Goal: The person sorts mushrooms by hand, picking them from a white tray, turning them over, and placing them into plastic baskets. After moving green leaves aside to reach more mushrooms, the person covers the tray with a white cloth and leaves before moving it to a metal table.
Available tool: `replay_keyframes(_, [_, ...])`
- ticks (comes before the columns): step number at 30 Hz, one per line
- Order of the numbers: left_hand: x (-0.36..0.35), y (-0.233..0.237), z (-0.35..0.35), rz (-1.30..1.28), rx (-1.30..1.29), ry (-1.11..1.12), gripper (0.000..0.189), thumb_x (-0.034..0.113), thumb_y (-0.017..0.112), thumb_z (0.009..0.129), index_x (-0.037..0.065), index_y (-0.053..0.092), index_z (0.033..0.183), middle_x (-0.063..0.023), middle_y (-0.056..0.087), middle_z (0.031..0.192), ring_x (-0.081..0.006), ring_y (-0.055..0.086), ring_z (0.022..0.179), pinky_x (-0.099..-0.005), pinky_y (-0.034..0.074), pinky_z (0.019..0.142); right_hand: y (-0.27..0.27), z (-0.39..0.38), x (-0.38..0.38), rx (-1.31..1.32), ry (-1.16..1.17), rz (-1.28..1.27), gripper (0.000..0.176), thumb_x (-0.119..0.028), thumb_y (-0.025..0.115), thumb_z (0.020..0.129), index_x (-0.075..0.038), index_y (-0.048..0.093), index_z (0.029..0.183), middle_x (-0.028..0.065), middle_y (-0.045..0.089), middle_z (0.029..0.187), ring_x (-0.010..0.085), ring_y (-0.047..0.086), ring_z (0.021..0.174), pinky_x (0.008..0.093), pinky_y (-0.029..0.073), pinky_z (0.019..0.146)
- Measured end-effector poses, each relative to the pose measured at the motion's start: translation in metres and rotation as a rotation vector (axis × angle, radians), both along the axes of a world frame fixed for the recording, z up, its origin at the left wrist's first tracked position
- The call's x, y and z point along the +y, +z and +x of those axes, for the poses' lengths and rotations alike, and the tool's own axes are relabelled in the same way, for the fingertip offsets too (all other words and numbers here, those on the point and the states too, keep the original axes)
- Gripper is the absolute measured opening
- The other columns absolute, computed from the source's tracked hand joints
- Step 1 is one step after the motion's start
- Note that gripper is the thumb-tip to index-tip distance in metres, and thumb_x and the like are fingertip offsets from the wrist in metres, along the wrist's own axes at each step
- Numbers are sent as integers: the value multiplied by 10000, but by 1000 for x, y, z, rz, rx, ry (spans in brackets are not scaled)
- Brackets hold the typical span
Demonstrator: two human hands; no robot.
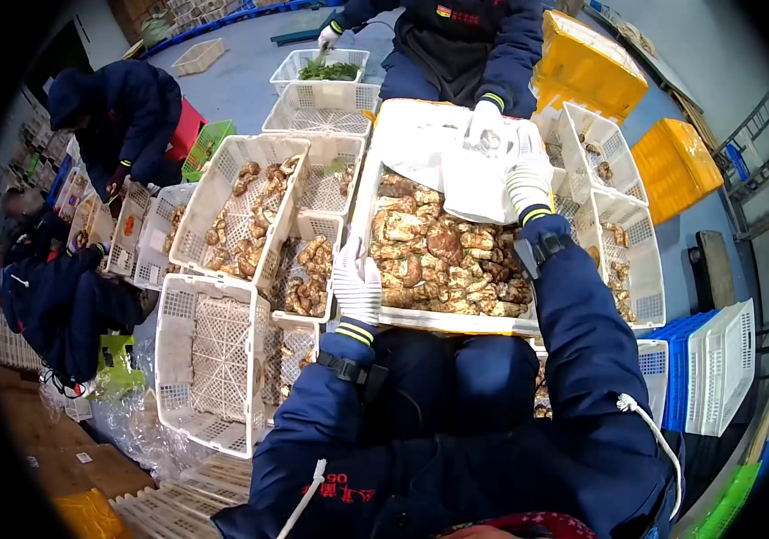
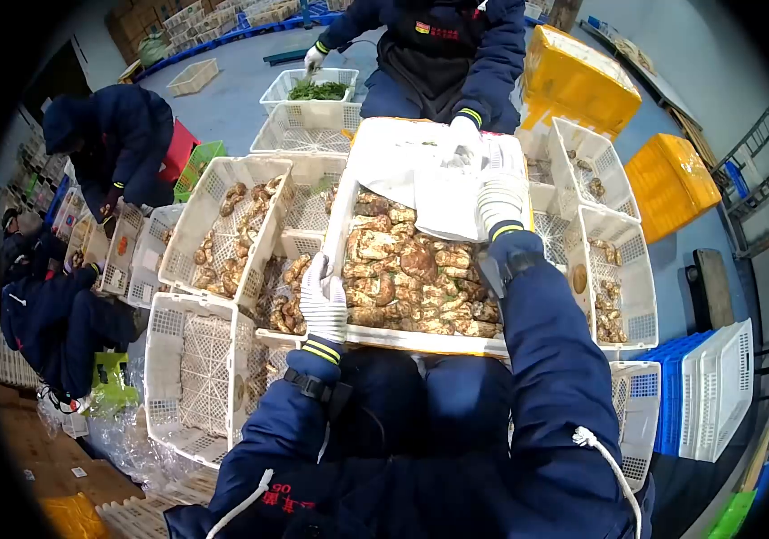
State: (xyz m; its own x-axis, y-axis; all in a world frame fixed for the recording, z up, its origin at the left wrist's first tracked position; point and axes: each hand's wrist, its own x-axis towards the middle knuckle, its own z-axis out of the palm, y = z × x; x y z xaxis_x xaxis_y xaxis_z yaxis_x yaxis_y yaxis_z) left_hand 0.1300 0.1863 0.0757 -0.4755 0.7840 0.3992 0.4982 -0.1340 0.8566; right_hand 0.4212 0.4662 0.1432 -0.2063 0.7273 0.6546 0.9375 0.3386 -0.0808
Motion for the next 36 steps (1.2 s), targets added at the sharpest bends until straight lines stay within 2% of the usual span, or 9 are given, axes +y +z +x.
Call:
replay_keyframes(9, [5, -4, 1, 109, -409, 84, 507, -45, 470, 954, 0, 404, 1454, -148, 489, 1401, -207, 549, 1171, -321, 437, 1041, 17, -72, -121, -81, 608, -125, 536, -127, 638, 835, -65, 529, 1357, 157, 584, 1305, 351, 555, 1178, 475, 403, 1044])
replay_keyframes(12, [4, 0, 0, 125, -404, 83, 536, -53, 460, 932, -7, 392, 1461, -155, 492, 1372, -210, 552, 1145, -318, 451, 1021, -8, -79, -122, -67, 708, -175, 415, -127, 629, 847, -84, 593, 1258, 169, 657, 1143, 365, 630, 982, 463, 501, 869])
replay_keyframes(14, [5, 2, 0, 126, -393, 88, 535, -52, 461, 932, -7, 393, 1461, -159, 497, 1369, -213, 556, 1143, -324, 453, 1020, -19, -86, -125, -55, 890, -457, 295, -185, 643, 878, -73, 646, 1151, 158, 686, 982, 368, 647, 917, 448, 519, 808])
replay_keyframes(18, [2, 8, 4, 97, -374, 107, 490, -30, 474, 963, -1, 415, 1448, -168, 511, 1389, -219, 567, 1166, -342, 444, 1035, -36, -105, -156, -332, 1161, -734, 462, -257, 746, 811, -79, 619, 1218, 159, 678, 988, 380, 644, 932, 447, 526, 811])
replay_keyframes(20, [3, 3, 2, 99, -333, 110, 484, -23, 479, 966, -6, 415, 1446, -171, 512, 1390, -219, 569, 1167, -340, 445, 1035, -41, -109, -170, -376, 1303, -561, 610, -231, 771, 754, -96, 557, 1309, 131, 674, 1043, 349, 654, 952, 455, 536, 798])
replay_keyframes(27, [5, -1, 1, 69, -377, 78, 520, -39, 505, 931, -24, 404, 1441, -172, 507, 1353, -227, 587, 1129, -325, 489, 976, -37, -131, -196, -676, 1050, -612, 457, -160, 676, 814, -122, 566, 1256, 86, 695, 984, 316, 685, 891, 429, 543, 725])
replay_keyframes(28, [5, 0, 2, 67, -393, 65, 522, -41, 504, 930, -24, 404, 1442, -172, 505, 1355, -229, 588, 1130, -326, 488, 979, -41, -134, -197, -720, 1018, -616, 569, -214, 729, 786, -112, 540, 1313, 94, 681, 972, 309, 671, 891, 421, 545, 731])
replay_keyframes(33, [5, -5, 1, 38, -294, 59, 523, -42, 505, 930, -17, 412, 1444, -171, 511, 1362, -249, 583, 1158, -339, 475, 1015, -47, -134, -200, -627, 970, -656, 467, -187, 697, 823, -155, 588, 1276, 114, 699, 945, 320, 685, 890, 428, 542, 733])
replay_keyframes(36, [10, -26, -6, 58, -113, 49, 498, -23, 505, 932, -28, 432, 1425, -189, 520, 1368, -260, 569, 1201, -330, 461, 1033, -25, -132, -192, -474, 946, -951, 674, -253, 759, 796, -157, 503, 1413, 175, 692, 1082, 370, 657, 1002, 454, 528, 856])
